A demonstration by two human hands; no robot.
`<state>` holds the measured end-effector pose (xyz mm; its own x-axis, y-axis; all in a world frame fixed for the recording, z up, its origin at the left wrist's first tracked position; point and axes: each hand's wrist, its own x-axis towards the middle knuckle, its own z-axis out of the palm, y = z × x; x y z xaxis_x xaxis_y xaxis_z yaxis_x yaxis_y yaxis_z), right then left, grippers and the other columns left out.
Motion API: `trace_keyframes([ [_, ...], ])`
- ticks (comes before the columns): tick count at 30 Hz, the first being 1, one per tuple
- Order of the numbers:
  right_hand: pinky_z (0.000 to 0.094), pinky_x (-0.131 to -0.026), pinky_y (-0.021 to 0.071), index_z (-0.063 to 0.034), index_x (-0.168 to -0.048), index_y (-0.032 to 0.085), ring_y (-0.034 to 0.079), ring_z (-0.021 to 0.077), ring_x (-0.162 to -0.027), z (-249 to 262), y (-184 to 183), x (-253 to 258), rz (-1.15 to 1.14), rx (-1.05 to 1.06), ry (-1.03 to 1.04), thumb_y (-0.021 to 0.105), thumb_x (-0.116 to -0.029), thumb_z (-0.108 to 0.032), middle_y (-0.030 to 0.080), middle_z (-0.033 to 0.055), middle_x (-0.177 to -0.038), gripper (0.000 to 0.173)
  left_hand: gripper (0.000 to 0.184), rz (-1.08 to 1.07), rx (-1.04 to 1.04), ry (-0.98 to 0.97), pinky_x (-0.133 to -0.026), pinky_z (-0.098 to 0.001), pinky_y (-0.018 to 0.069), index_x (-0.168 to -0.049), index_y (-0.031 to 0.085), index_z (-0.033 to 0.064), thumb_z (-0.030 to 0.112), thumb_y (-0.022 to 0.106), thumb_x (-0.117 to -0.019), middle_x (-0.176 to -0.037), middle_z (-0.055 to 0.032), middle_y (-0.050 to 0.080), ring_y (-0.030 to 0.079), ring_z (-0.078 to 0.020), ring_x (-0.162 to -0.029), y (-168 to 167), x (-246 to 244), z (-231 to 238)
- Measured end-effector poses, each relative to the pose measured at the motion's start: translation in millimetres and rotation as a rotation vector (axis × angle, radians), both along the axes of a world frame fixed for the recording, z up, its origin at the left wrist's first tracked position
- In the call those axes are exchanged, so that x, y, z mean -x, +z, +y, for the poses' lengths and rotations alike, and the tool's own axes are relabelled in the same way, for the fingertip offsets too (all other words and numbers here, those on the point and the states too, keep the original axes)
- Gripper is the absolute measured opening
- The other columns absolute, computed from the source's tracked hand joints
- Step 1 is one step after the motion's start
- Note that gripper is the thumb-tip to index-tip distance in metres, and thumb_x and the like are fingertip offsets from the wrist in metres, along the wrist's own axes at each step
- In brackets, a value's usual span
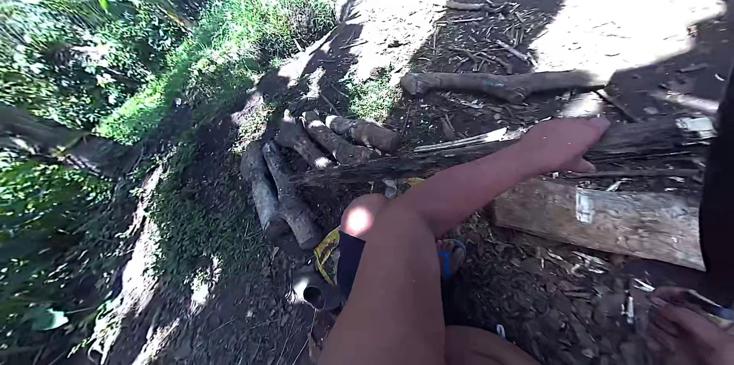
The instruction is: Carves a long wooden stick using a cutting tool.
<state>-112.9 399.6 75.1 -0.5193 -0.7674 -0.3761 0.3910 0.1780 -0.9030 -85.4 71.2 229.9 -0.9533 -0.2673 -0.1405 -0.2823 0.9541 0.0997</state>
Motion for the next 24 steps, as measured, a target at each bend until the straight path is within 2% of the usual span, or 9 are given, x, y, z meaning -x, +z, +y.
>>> trace_keyframes([
  [3,0.0316,-0.046,0.0535,-0.0176,-0.104,0.060,0.054,0.0092,-0.047,3.1,-14.3,-9.6,-0.033,-0.039,0.005,0.057,-0.0945,-0.013,0.054,-0.0086,-0.060,0.011,0.065,-0.029,0.044,-0.030,-0.085,-0.0501,0.0597,-0.134,0.059,0.0114,0.041,0.084,-0.0827,-0.118,-0.0109,0.070,0.069,-0.0279,-0.108,-26.9,-7.0,-9.3],
  [6,0.0326,-0.043,0.0508,-0.0153,-0.102,0.058,0.050,0.0099,-0.044,-6.2,-33.6,-25.1,-0.058,-0.112,0.048,0.058,-0.0933,-0.017,0.050,-0.0070,-0.059,0.009,0.062,-0.087,0.069,0.008,-0.087,-0.0548,0.0579,-0.133,0.059,0.0105,0.038,0.085,-0.0836,-0.120,-0.0141,0.068,0.068,-0.0322,-0.110,-61.0,-29.5,-30.2],
  [9,0.0357,-0.040,0.0481,-0.0106,-0.098,0.058,0.046,0.0137,-0.042,-17.6,-54.3,-46.1,-0.062,-0.233,0.102,0.059,-0.0947,-0.020,0.047,-0.0011,-0.057,0.010,0.064,-0.102,0.035,0.107,-0.098,-0.0577,0.0520,-0.137,0.059,0.0134,0.035,0.086,-0.0825,-0.124,-0.0146,0.068,0.065,-0.0338,-0.117,-118.1,-67.3,-53.4],
  [11,0.0391,-0.041,0.0505,-0.0054,-0.099,0.059,0.050,0.0181,-0.042,-21.3,-59.4,-57.8,-0.005,-0.364,0.160,0.062,-0.0982,-0.023,0.051,0.0049,-0.059,0.018,0.067,-0.135,0.001,0.185,-0.099,-0.0617,0.0507,-0.140,0.058,0.0136,0.034,0.085,-0.0828,-0.126,-0.0188,0.067,0.064,-0.0384,-0.119,-165.7,-91.4,-61.6],
  [13,0.0412,-0.044,0.0518,-0.0031,-0.101,0.060,0.053,0.0209,-0.044,-23.8,-63.6,-63.5,0.072,-0.474,0.203,0.063,-0.0992,-0.026,0.055,0.0081,-0.062,0.023,0.066,-0.213,-0.049,0.287,-0.101,-0.0669,0.0479,-0.143,0.055,0.0118,0.033,0.082,-0.0864,-0.135,-0.0233,0.062,0.059,-0.0442,-0.126,-191.3,-98.2,-60.1],
  [16,0.0421,-0.047,0.0544,-0.0026,-0.108,0.059,0.057,0.0218,-0.047,-28.3,-61.8,-62.8,0.103,-0.550,0.246,0.063,-0.0990,-0.029,0.058,0.0096,-0.066,0.028,0.068,-0.297,-0.044,0.410,-0.103,-0.0691,0.0449,-0.141,0.054,0.0062,0.034,0.082,-0.0862,-0.136,-0.0256,0.060,0.056,-0.0470,-0.128,-191.2,-93.2,-47.0],
  [18,0.0409,-0.047,0.0549,-0.0030,-0.105,0.059,0.057,0.0210,-0.046,-34.1,-59.3,-60.7,0.101,-0.572,0.256,0.064,-0.0989,-0.030,0.057,0.0089,-0.065,0.028,0.070,-0.302,0.009,0.496,-0.104,-0.0700,0.0425,-0.141,0.053,0.0032,0.032,0.082,-0.0842,-0.137,-0.0274,0.059,0.053,-0.0486,-0.130,-192.6,-88.7,-39.8],
  [20,0.0405,-0.047,0.0551,-0.0032,-0.104,0.058,0.058,0.0208,-0.047,-38.0,-56.9,-62.6,0.104,-0.591,0.258,0.064,-0.0988,-0.031,0.058,0.0088,-0.066,0.029,0.071,-0.288,0.022,0.602,-0.105,-0.0725,0.0399,-0.144,0.050,0.0028,0.025,0.081,-0.0837,-0.141,-0.0291,0.054,0.048,-0.0506,-0.134,-194.1,-84.8,-29.0],
  [24,0.0409,-0.048,0.0558,-0.0031,-0.107,0.058,0.059,0.0213,-0.048,-38.6,-56.8,-65.7,0.116,-0.566,0.247,0.063,-0.1000,-0.033,0.059,0.0090,-0.068,0.031,0.078,-0.276,0.005,0.684,-0.109,-0.0754,0.0340,-0.149,0.045,0.0049,0.027,0.082,-0.0834,-0.148,-0.0307,0.048,0.042,-0.0525,-0.139,-199.4,-77.5,-23.3],
])
